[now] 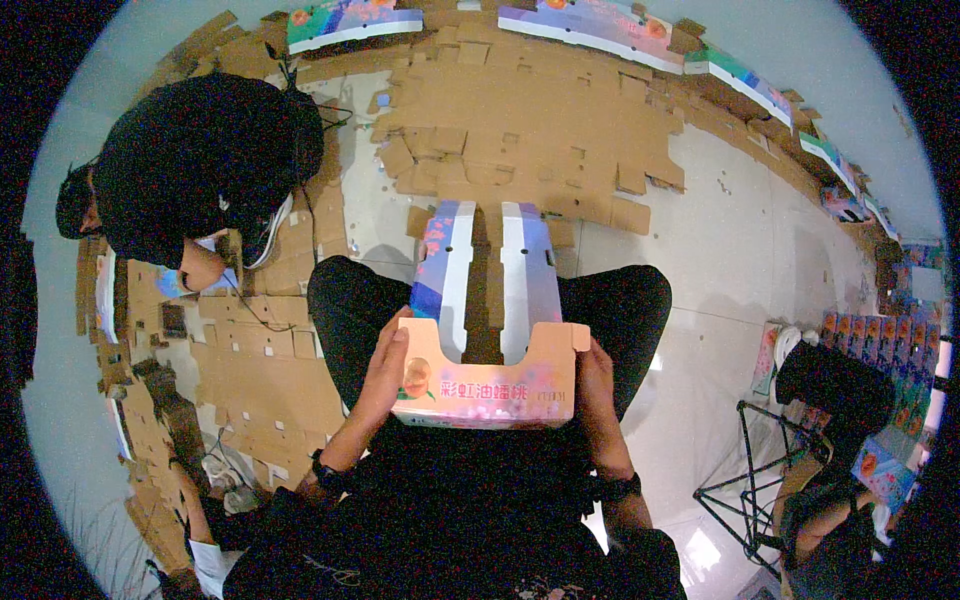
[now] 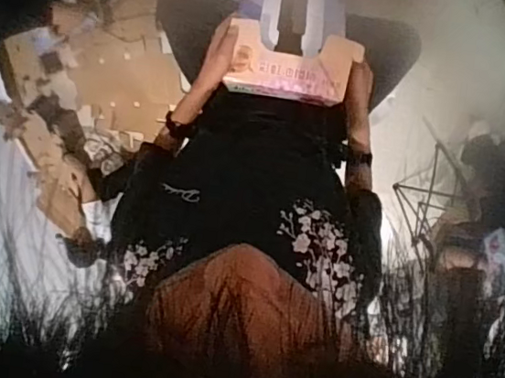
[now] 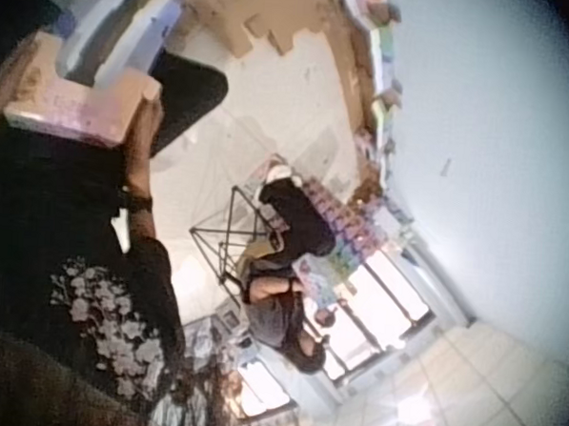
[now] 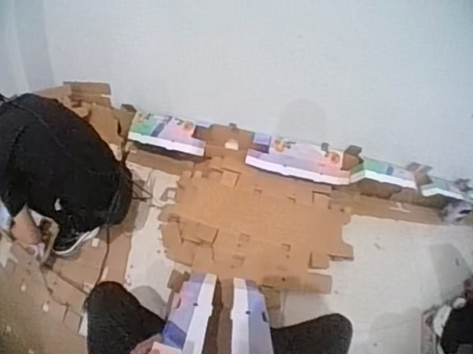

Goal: Assembling colorful printed cardboard fruit boxes from flat sheets.

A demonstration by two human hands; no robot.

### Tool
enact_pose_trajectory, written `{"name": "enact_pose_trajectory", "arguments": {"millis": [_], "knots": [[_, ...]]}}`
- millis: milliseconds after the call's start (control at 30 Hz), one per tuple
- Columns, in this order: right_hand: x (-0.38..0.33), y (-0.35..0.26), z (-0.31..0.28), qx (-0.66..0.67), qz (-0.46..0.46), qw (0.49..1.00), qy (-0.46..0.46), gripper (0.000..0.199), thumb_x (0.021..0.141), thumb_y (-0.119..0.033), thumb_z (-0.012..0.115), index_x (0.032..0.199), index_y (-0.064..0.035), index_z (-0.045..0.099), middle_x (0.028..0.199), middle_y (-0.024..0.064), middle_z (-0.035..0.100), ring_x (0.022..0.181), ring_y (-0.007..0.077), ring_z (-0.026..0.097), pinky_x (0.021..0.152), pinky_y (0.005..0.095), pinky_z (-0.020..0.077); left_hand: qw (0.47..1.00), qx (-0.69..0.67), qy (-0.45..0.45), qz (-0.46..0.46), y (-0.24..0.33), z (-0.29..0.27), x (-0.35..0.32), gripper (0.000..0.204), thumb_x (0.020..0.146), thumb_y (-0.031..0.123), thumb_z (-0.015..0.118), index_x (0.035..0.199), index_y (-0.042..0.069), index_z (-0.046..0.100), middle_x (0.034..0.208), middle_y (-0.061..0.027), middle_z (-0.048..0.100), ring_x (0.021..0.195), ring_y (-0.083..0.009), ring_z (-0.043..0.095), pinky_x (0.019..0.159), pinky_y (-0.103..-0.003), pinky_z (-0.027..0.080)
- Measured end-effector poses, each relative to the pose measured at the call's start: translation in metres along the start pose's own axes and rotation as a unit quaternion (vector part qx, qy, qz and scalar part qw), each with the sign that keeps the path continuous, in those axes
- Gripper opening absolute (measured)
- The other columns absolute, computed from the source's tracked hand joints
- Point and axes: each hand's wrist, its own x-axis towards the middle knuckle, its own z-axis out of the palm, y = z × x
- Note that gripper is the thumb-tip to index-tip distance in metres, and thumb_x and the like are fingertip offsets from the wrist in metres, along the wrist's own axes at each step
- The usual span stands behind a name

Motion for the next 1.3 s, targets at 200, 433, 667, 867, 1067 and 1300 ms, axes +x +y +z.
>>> {"name": "enact_pose_trajectory", "arguments": {"millis": [200,433,667,867,1067,1300], "knots": [[-0.013,-0.019,0.018,-0.212,-0.124,0.968,0.055,0.037,0.106,-0.023,0.058,0.134,0.0005,0.064,0.127,0.0125,0.069,0.115,0.0218,0.066,0.1,0.0341,0.0511,0.995,-0.073,-0.047,-0.052,-0.009,-0.004,0.013,0.05,0.111,0.033,0.043,0.151,0.002,0.047,0.141,-0.0129,0.055,0.132,-0.0217,0.052,0.113,-0.035,0.039],[-0.007,-0.027,0.026,-0.397,-0.171,0.902,0.003,0.034,0.105,-0.021,0.055,0.122,0.0045,0.068,0.123,0.021,0.067,0.116,0.0349,0.064,0.104,0.041,0.0483,0.995,-0.079,-0.03,-0.056,-0.007,-0.002,0.018,0.045,0.109,0.027,0.044,0.142,0.001,0.057,0.137,-0.0155,0.05,0.134,-0.025,0.048,0.114,-0.037,0.036],[0.001,-0.008,0.016,-0.389,-0.163,0.907,0.007,0.036,0.105,-0.02,0.052,0.128,0.0037,0.066,0.129,0.0226,0.063,0.117,0.0381,0.062,0.108,0.0441,0.046,0.995,-0.057,-0.048,-0.063,-0.023,-0.005,0.028,0.048,0.108,0.029,0.045,0.147,0.003,0.053,0.137,-0.0154,0.049,0.137,-0.026,0.044,0.118,-0.037,0.031],[0.022,0.004,0.018,-0.163,0.057,0.985,0.012,0.044,0.105,-0.02,0.052,0.144,0.0008,0.054,0.139,0.0177,0.06,0.122,0.0269,0.061,0.103,0.0386,0.0501,0.979,-0.161,-0.024,-0.126,-0.028,0.001,0.035,0.053,0.108,0.027,0.047,0.156,0.005,0.042,0.149,-0.0145,0.049,0.136,-0.0245,0.049,0.115,-0.035,0.037],[0.016,-0.021,0.027,-0.125,0.126,0.981,-0.081,0.063,0.103,-0.024,0.064,0.157,-0.003,0.039,0.151,0.0143,0.052,0.13,0.022,0.056,0.108,0.0353,0.0481,0.982,-0.149,-0.08,-0.083,0.0,-0.003,0.018,0.059,0.108,0.022,0.053,0.163,0.009,0.032,0.156,-0.0125,0.048,0.137,-0.0231,0.051,0.115,-0.038,0.041],[-0.051,-0.105,0.042,-0.32,-0.286,0.897,-0.109,0.083,0.092,-0.012,0.073,0.163,-0.0071,0.032,0.163,0.0152,0.041,0.149,0.0265,0.039,0.12,0.0421,0.0356,0.982,0.035,-0.122,0.141,0.046,-0.022,-0.014,0.064,0.099,0.003,0.065,0.157,0.007,0.039,0.158,-0.0096,0.043,0.141,-0.0246,0.046,0.116,-0.04,0.041]]}}
